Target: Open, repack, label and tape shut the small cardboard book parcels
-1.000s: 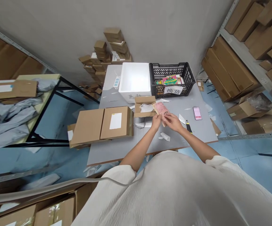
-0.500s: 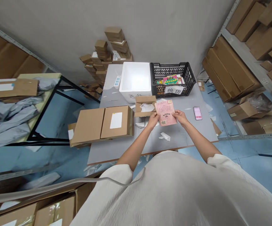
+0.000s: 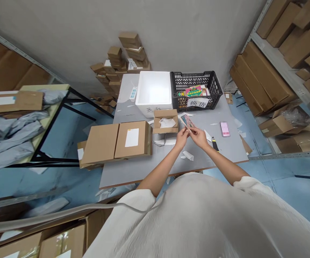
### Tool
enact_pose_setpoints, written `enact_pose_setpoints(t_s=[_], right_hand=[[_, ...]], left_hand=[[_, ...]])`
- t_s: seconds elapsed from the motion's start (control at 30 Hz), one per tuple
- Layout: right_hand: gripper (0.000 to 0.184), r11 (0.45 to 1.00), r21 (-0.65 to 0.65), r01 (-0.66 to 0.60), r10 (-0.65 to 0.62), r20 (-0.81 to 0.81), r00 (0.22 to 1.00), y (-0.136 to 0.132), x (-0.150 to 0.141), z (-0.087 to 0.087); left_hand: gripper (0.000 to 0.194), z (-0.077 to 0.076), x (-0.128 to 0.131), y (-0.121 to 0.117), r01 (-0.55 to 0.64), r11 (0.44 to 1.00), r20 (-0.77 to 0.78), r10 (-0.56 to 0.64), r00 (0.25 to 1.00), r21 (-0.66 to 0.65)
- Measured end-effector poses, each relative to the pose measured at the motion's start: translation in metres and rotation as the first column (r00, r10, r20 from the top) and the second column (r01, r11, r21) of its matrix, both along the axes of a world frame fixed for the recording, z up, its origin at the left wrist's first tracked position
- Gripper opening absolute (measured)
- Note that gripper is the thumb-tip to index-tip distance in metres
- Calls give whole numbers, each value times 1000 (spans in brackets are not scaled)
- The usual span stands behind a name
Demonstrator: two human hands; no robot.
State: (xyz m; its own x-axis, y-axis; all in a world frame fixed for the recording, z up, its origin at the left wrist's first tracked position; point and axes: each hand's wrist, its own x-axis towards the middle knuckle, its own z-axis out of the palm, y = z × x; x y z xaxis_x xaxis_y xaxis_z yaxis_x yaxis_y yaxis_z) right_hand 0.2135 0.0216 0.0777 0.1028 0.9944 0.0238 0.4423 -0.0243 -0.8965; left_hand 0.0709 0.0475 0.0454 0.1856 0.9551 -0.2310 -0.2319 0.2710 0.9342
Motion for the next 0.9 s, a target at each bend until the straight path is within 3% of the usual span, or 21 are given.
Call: enact_pose_setpoints(t_s=[0.17, 0.33, 0.53, 0.73, 0.9], right_hand=[[36, 988, 43, -149, 147, 60, 987, -8, -4, 3], [26, 968, 30, -247, 244, 85, 966, -10, 1, -2], [33, 993, 73, -97, 89, 113, 990, -19, 18, -18], [62, 998, -32, 47, -46, 20, 999, -25, 22, -30], [49, 988, -153, -5, -16, -136, 991, -25, 17, -35]], left_hand=[[46, -1, -8, 0, -33, 999, 14, 34, 999, -18], [43, -6, -20, -2, -75, 996, -6, 75, 997, -46], [45, -11, -41, 2, -120, 992, -61, 117, 991, -46], [42, -13, -59, 7, -165, 979, -54, 159, 986, -117], [45, -9, -67, 12, -175, 978, -21, 174, 985, -113]])
